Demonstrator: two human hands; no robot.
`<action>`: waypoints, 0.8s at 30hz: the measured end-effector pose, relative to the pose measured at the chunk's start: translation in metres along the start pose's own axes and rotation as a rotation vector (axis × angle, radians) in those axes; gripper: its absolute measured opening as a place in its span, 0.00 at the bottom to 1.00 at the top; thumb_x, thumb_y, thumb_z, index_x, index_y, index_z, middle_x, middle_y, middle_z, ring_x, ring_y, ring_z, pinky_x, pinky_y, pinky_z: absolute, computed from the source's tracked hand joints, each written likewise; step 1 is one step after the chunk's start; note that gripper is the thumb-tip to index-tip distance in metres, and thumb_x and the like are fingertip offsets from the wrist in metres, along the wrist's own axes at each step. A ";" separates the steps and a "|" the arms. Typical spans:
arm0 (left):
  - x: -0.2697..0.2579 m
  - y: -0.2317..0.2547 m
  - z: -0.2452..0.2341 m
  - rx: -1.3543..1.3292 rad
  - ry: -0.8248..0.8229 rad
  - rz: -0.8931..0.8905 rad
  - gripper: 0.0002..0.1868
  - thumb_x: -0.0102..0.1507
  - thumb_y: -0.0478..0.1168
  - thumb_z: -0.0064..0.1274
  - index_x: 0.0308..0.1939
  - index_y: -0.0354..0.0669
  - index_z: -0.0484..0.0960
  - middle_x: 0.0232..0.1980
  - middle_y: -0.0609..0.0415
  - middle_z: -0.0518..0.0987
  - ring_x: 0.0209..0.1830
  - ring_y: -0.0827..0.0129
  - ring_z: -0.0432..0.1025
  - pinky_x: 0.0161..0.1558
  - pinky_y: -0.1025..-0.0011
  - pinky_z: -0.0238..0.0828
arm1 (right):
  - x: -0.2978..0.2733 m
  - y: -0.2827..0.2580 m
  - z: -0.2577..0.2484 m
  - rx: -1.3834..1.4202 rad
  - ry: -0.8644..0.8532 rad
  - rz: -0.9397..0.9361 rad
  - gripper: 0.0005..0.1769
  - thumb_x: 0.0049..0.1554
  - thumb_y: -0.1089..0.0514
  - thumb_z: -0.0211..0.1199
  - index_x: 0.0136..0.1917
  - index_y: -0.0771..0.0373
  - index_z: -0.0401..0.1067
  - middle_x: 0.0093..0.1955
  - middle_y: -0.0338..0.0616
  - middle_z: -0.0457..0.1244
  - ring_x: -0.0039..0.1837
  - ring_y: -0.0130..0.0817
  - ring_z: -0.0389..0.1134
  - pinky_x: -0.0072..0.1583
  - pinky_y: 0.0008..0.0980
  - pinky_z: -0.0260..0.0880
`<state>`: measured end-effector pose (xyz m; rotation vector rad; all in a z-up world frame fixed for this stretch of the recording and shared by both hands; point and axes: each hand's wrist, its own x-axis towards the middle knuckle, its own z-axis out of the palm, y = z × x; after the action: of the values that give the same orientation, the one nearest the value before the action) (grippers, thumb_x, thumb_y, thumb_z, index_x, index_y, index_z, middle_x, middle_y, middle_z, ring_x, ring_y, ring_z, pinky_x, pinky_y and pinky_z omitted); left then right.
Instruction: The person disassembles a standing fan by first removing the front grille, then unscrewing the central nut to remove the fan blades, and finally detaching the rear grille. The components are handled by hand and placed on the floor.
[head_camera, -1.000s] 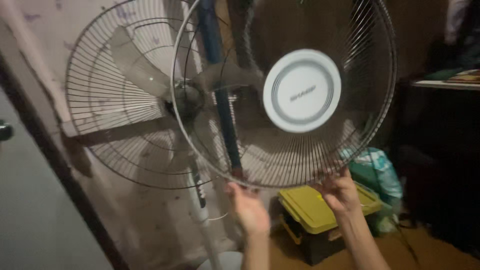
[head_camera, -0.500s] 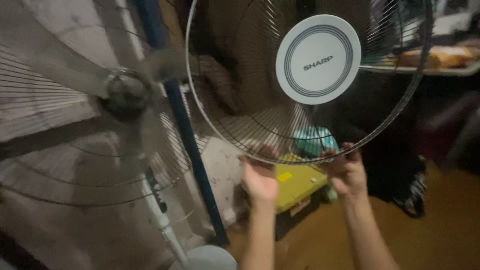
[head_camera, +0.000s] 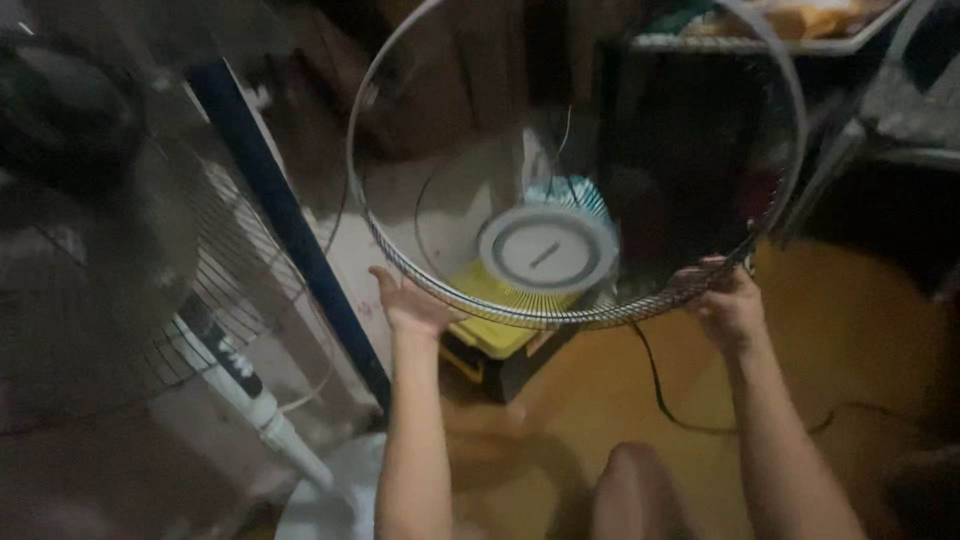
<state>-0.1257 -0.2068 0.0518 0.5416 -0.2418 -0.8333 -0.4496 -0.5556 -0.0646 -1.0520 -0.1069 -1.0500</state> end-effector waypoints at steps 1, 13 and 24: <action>0.001 0.003 -0.018 -0.024 -0.013 -0.042 0.64 0.54 0.86 0.22 0.81 0.45 0.42 0.84 0.39 0.41 0.82 0.35 0.35 0.66 0.22 0.23 | 0.001 0.000 -0.005 -0.086 0.001 0.037 0.27 0.49 0.78 0.59 0.63 0.66 0.72 0.59 0.55 0.69 0.61 0.54 0.70 0.57 0.51 0.75; -0.022 -0.001 -0.186 -0.074 -0.410 -0.545 0.36 0.63 0.61 0.40 0.72 0.50 0.67 0.69 0.09 0.59 0.70 0.15 0.56 0.65 0.24 0.49 | 0.051 -0.040 0.045 -0.634 -0.057 0.239 0.22 0.56 0.50 0.73 0.58 0.66 0.77 0.65 0.52 0.69 0.59 0.41 0.70 0.59 0.40 0.74; -0.039 0.005 -0.189 -0.096 -0.609 -0.189 0.38 0.65 0.56 0.39 0.77 0.45 0.65 0.70 0.20 0.65 0.67 0.22 0.63 0.64 0.26 0.59 | 0.078 -0.158 0.114 -0.809 -0.203 0.130 0.57 0.48 0.57 0.72 0.85 0.51 0.48 0.82 0.53 0.53 0.72 0.50 0.64 0.61 0.57 0.73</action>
<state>-0.0703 -0.1067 -0.1040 0.2088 -0.7113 -1.1766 -0.4819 -0.5344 0.1414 -1.8692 0.2436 -0.8703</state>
